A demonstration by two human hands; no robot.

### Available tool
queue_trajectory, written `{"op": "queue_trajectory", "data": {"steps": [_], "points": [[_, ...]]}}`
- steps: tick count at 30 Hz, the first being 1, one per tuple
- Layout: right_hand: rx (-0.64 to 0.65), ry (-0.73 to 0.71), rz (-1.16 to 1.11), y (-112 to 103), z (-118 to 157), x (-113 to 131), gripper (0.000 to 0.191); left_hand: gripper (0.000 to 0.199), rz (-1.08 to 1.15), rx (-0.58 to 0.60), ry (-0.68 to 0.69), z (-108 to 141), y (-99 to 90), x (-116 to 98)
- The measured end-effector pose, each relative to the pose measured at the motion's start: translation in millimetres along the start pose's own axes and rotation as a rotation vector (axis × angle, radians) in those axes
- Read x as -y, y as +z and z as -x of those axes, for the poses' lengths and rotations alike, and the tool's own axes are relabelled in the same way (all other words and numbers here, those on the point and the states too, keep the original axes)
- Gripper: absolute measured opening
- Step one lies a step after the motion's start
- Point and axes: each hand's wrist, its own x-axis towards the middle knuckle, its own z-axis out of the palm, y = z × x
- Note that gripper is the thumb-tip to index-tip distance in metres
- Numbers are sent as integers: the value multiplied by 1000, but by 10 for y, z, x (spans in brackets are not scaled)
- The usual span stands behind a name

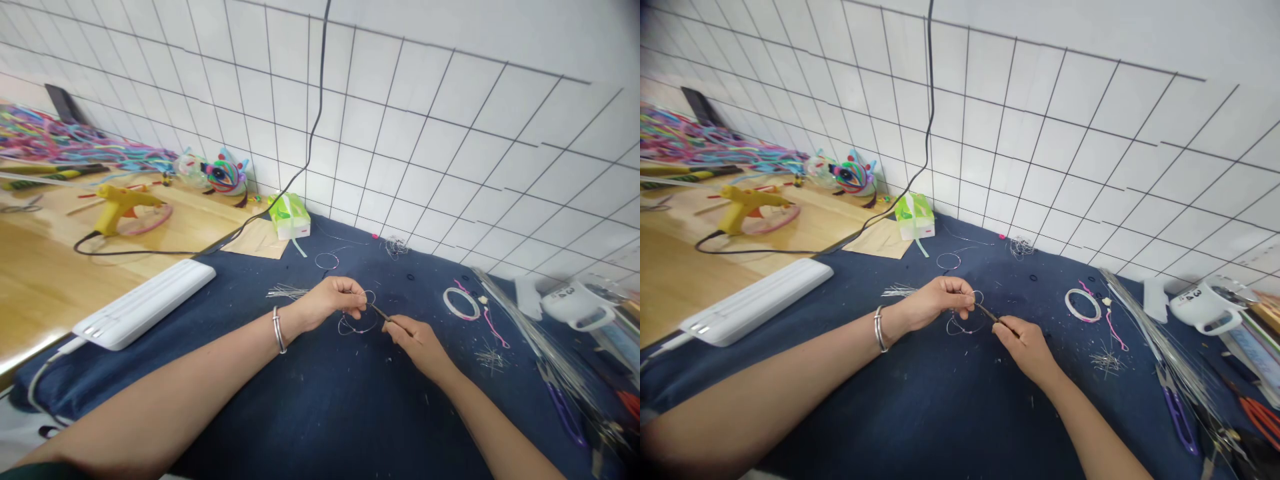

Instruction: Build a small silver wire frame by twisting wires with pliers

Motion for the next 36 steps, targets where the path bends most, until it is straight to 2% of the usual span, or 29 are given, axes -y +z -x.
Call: {"op": "queue_trajectory", "data": {"steps": [6,10,13,20,28,33,36], "points": [[-49,-77,153,-1,-9,-33,30,21,-38,18,28,-11,-1,10],[-52,-134,269,34,10,-67,26,14,-220,30,95,-7,25,10],[-96,-152,361,67,32,-72,26,12,-293,-13,142,3,62,11],[-230,-196,552,80,57,-44,25,15,-161,-61,154,0,97,52],[-266,-286,641,47,57,-52,24,18,-140,-80,178,8,93,40],[-283,-304,681,9,5,-197,26,18,-133,-105,199,6,85,14],[-325,-267,710,-5,-57,-345,28,18,-58,-180,209,-12,71,12]]}}
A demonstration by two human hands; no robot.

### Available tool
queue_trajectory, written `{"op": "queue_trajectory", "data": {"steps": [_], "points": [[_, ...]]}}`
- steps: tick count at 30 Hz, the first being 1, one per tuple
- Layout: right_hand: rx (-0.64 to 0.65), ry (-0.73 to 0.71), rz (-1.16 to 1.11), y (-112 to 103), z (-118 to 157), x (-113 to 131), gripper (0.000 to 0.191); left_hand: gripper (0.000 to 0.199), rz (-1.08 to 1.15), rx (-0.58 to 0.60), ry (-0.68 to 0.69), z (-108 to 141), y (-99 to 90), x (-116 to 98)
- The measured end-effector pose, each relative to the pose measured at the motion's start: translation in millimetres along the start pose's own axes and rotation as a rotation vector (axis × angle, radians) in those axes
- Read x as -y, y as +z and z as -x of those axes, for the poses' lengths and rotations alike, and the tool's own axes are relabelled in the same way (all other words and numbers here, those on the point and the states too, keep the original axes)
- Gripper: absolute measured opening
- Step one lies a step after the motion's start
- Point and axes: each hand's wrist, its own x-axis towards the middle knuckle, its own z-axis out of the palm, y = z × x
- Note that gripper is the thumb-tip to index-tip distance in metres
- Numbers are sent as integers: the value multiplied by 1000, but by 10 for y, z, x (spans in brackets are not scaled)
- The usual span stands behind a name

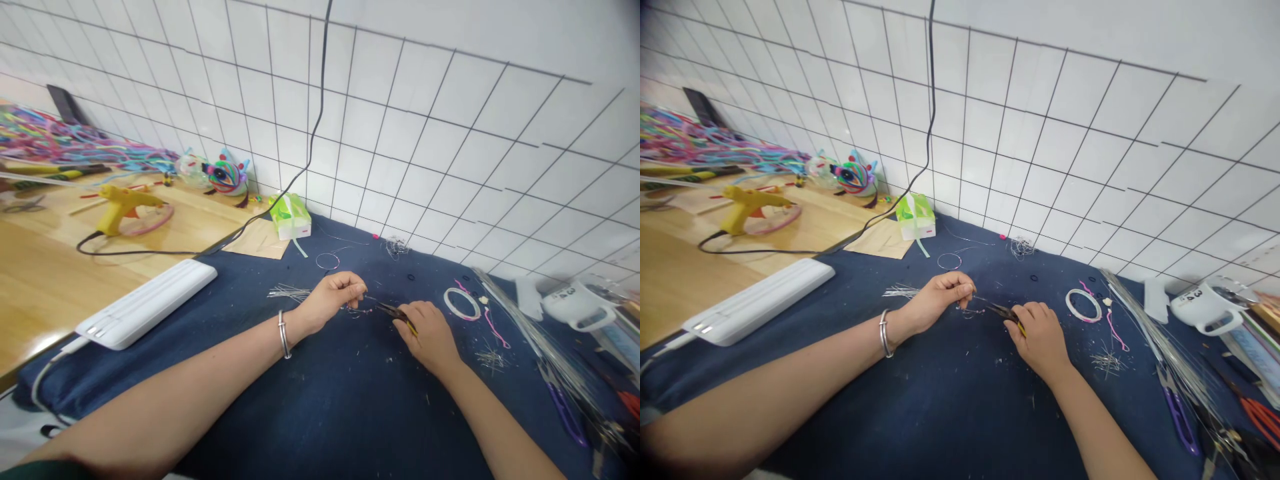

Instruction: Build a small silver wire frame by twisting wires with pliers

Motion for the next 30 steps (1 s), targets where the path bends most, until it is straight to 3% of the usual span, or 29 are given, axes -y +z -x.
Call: {"op": "queue_trajectory", "data": {"steps": [6,15,30], "points": [[22,65,83,68,-6,-2,39,20,177,-95,-81,9,16,55],[-122,-131,-327,-80,-9,308,19,21,361,-80,-222,96,148,99],[-146,-76,-469,-120,8,319,11,20,475,37,-390,144,193,104]]}}
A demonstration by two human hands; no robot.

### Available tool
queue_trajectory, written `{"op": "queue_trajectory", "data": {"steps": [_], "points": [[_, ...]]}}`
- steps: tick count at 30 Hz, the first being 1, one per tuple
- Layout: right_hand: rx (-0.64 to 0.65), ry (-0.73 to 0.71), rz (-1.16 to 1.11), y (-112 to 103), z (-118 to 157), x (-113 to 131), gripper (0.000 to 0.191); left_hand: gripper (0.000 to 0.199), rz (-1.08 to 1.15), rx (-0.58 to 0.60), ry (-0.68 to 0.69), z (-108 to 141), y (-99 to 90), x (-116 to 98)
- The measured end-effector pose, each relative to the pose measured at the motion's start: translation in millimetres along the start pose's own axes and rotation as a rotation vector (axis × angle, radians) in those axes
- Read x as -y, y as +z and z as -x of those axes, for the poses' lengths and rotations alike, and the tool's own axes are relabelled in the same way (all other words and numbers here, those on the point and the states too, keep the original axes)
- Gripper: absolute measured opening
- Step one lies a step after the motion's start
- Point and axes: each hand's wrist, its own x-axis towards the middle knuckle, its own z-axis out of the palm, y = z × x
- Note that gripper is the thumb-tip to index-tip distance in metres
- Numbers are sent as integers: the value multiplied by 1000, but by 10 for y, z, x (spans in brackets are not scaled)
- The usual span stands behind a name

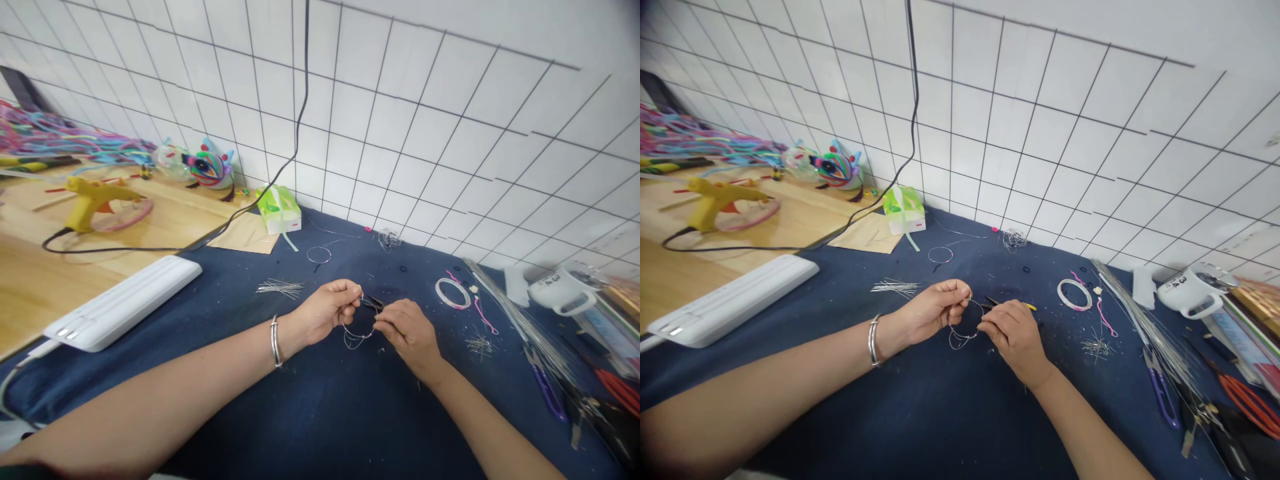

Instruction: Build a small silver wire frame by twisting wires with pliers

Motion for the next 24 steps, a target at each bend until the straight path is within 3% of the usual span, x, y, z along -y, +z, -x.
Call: {"op": "queue_trajectory", "data": {"steps": [12,18,24], "points": [[-40,176,-174,15,-8,59,18,22,-81,148,-128,135,176,116],[62,426,-392,-56,-26,144,23,22,-130,94,-51,146,210,89],[149,525,-465,-38,-15,233,15,19,-166,53,59,129,201,57]]}}
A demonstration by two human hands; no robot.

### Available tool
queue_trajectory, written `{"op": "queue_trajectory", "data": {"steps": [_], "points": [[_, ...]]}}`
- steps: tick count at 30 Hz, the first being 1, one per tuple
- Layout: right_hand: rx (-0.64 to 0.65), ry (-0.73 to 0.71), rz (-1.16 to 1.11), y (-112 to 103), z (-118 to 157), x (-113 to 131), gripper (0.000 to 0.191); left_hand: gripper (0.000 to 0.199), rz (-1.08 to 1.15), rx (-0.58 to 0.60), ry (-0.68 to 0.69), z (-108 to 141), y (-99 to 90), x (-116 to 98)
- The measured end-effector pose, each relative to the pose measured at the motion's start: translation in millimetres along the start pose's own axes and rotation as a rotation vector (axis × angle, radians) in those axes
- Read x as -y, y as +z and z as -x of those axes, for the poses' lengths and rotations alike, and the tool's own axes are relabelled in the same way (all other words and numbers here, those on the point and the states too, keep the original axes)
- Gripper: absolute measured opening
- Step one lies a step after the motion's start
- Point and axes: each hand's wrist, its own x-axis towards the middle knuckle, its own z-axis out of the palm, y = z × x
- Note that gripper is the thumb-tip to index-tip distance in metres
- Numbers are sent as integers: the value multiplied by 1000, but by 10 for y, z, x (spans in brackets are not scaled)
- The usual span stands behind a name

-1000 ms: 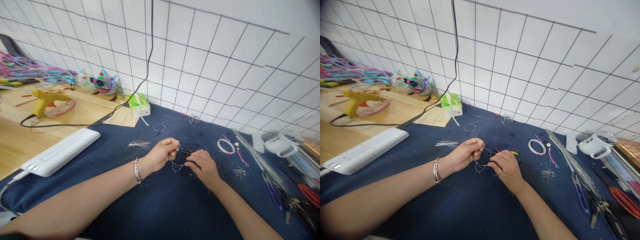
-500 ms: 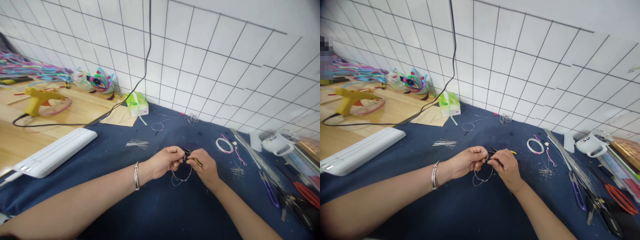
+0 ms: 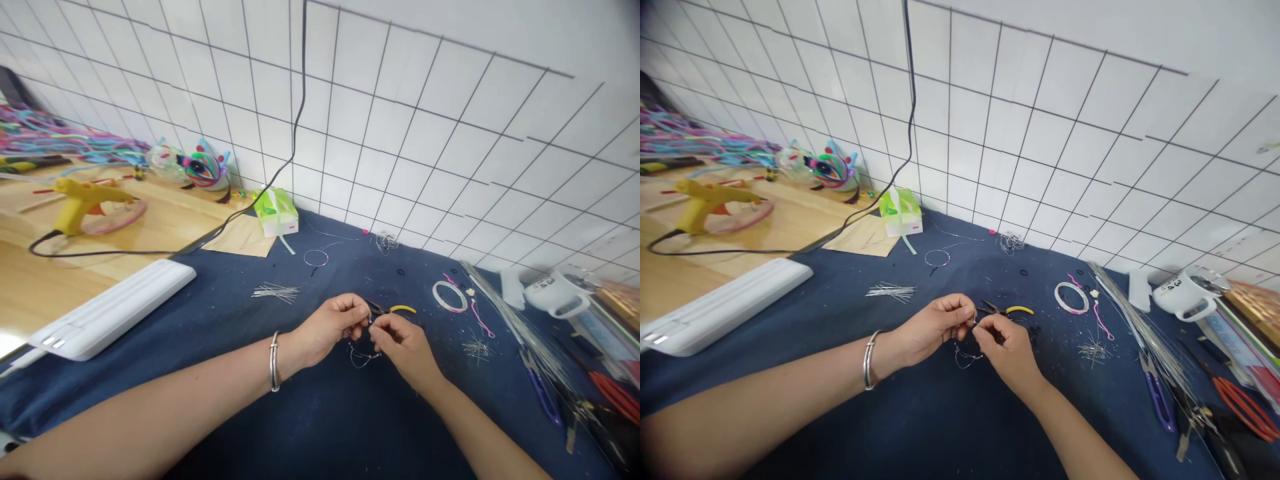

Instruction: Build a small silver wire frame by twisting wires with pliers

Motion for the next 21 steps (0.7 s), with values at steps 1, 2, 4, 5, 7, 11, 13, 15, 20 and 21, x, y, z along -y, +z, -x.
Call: {"op": "queue_trajectory", "data": {"steps": [1,2,4,5,7,11,13,15,20,21], "points": [[0,8,-6,13,5,2,15,19,-21,7,18,-3,-5,-4],[-3,13,-14,23,10,3,16,19,-50,14,43,-7,-11,-9],[-14,10,-29,30,14,0,16,18,-128,21,108,-19,-31,-22],[-21,4,-32,29,15,-4,16,19,-175,21,138,-26,-44,-31],[-37,-11,-25,26,16,-14,16,19,-274,21,176,-40,-72,-52],[-75,-65,55,34,27,-29,15,18,-517,30,232,-50,-115,-112],[-90,-112,105,42,33,-31,14,16,-665,14,288,-43,-123,-147],[-96,-160,144,45,35,-35,13,13,-784,-4,338,-34,-123,-176],[-119,-299,219,29,26,-68,13,14,-860,6,292,-31,-121,-187],[-125,-319,235,25,24,-74,13,16,-840,18,269,-33,-121,-180]]}}
